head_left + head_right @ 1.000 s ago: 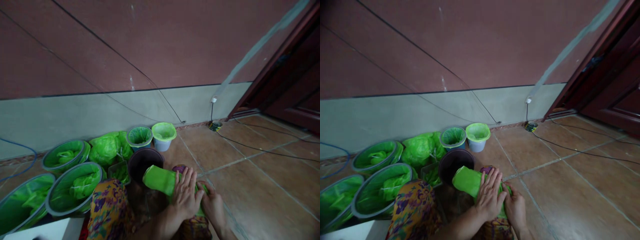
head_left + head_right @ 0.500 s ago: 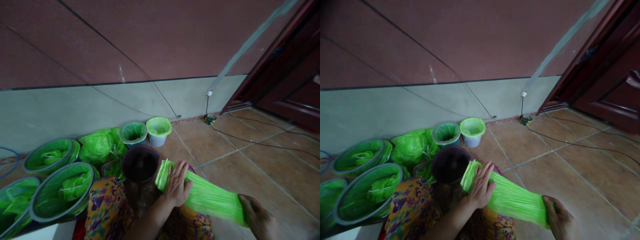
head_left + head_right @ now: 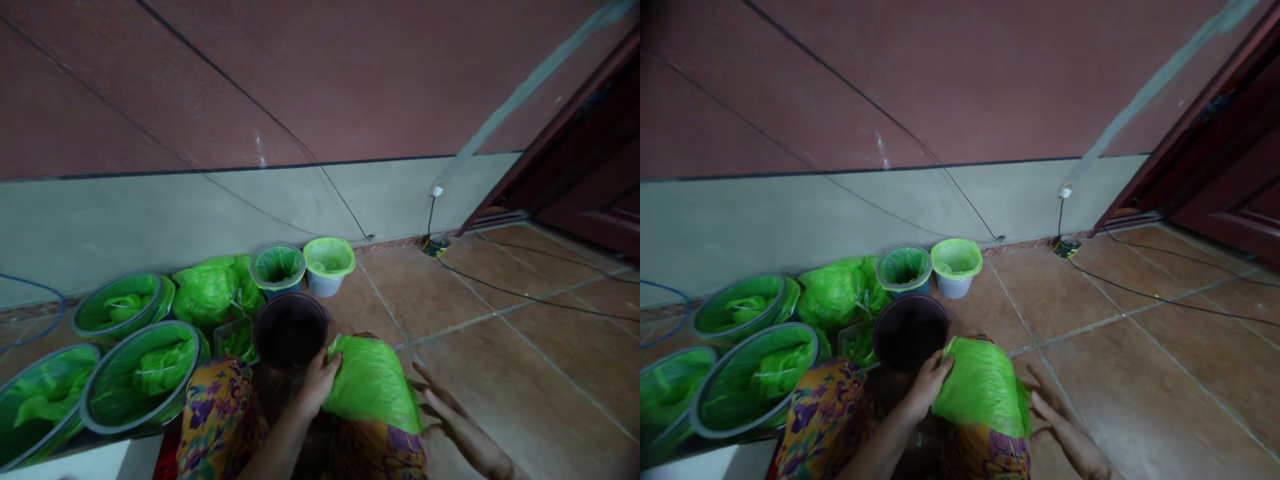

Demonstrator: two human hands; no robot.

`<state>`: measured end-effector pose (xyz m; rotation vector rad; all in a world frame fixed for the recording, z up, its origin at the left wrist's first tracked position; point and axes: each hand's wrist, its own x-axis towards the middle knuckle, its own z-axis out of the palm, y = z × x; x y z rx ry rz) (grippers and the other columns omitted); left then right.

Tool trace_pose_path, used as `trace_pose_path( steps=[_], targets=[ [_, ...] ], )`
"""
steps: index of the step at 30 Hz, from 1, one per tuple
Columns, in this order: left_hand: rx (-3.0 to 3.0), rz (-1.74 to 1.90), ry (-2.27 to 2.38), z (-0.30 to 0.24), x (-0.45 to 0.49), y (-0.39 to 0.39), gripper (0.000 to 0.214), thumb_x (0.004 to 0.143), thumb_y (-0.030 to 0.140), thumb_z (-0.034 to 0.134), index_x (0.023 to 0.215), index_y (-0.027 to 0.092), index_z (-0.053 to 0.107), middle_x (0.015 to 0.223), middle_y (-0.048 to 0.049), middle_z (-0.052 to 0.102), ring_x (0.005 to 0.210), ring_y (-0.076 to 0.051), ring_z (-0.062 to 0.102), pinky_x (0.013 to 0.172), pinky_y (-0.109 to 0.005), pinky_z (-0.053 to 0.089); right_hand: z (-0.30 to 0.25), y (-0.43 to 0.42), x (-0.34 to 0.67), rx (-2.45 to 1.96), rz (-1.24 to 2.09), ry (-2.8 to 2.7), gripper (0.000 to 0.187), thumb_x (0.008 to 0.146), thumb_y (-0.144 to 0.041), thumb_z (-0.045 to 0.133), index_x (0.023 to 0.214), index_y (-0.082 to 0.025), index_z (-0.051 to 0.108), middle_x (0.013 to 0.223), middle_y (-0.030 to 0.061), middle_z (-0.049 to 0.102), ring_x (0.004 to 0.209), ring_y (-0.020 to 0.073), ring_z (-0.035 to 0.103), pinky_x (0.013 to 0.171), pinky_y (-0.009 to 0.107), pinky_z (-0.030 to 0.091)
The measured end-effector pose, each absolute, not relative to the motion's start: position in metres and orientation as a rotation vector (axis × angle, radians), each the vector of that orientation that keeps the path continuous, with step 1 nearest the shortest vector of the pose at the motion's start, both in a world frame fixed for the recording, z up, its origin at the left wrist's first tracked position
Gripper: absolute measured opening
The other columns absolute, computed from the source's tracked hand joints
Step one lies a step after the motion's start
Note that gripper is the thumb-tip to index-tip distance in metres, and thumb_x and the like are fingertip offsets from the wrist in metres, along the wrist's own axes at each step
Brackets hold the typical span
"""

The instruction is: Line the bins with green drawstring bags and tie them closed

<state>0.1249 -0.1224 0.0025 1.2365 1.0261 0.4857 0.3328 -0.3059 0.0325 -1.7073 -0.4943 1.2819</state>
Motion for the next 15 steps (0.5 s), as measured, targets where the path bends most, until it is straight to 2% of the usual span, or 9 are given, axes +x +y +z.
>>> trace_pose_path(
  steps=[2,4,6,7,9,12,15],
  targets=[
    [1.128,0.463,1.003,0.012,0.113,-0.116,0.037,0.073,0.04,0.066,0.098,0.012,0.07,0.093,-0.0084,0.074,0.087,-0.024,0.068,0.083,-0.035,0.052,0.054,-0.287,0.329,-1.696,1.277,-0.724,0.069,0.072,-0.054,0.069,0.133,-0.025,0.056,0.123,0.0115,0.067,0.102,0.0272,0.066,0.081,0.038,0.055],
    [1.077,0.488,1.013,0.027,0.1,-0.101,0.03,0.069,0.033,0.067,0.089,0.011,0.069,0.081,-0.0054,0.072,0.074,-0.021,0.066,0.071,-0.031,0.052,0.074,-0.263,0.33,-1.803,1.152,-0.853,0.05,0.071,-0.049,0.07,0.11,-0.017,0.069,0.094,0.0092,0.073,0.082,0.0246,0.068,0.072,0.034,0.055],
    [1.103,0.592,1.062,0.045,0.083,-0.077,0.03,0.068,0.03,0.065,0.092,0.012,0.069,0.08,-0.0033,0.072,0.072,-0.018,0.065,0.067,-0.027,0.051,0.092,-0.231,0.329,-1.92,0.931,-0.926,0.037,0.074,-0.045,0.066,0.096,-0.015,0.07,0.076,0.0055,0.07,0.067,0.0207,0.064,0.06,0.029,0.051],
    [1.14,0.665,1.096,0.056,0.074,-0.063,0.032,0.069,0.029,0.064,0.096,0.013,0.068,0.082,-0.0026,0.072,0.074,-0.018,0.065,0.068,-0.026,0.051,0.099,-0.212,0.325,-1.943,0.807,-0.968,0.033,0.076,-0.043,0.063,0.095,-0.016,0.069,0.075,0.0047,0.069,0.064,0.0194,0.062,0.057,0.027,0.05],
    [1.252,0.824,1.198,0.075,0.054,-0.033,0.032,0.073,0.03,0.061,0.1,0.015,0.065,0.085,-0.0012,0.072,0.075,-0.017,0.064,0.07,-0.026,0.051,0.106,-0.165,0.307,-1.879,0.624,-1.113,0.028,0.079,-0.036,0.058,0.099,-0.017,0.067,0.089,0.0062,0.07,0.074,0.0191,0.063,0.065,0.026,0.05],
    [1.532,0.962,1.496,0.089,0.03,0.002,0.026,0.081,0.031,0.054,0.101,0.017,0.062,0.086,-0.0013,0.07,0.078,-0.017,0.064,0.074,-0.027,0.05,0.084,-0.088,0.252,-1.768,0.559,-1.337,0.03,0.083,-0.023,0.05,0.108,-0.016,0.065,0.108,0.0103,0.067,0.102,0.022,0.062,0.089,0.029,0.048],
    [1.804,0.722,1.79,0.073,0.023,0.017,0.023,0.086,0.023,0.049,0.105,0.016,0.059,0.089,-0.0054,0.07,0.081,-0.019,0.066,0.078,-0.029,0.047,0.027,-0.034,0.195,-1.942,0.853,-1.516,0.041,0.079,-0.015,0.053,0.12,-0.011,0.059,0.124,0.0171,0.061,0.114,0.0252,0.058,0.099,0.034,0.044]
  ],
)
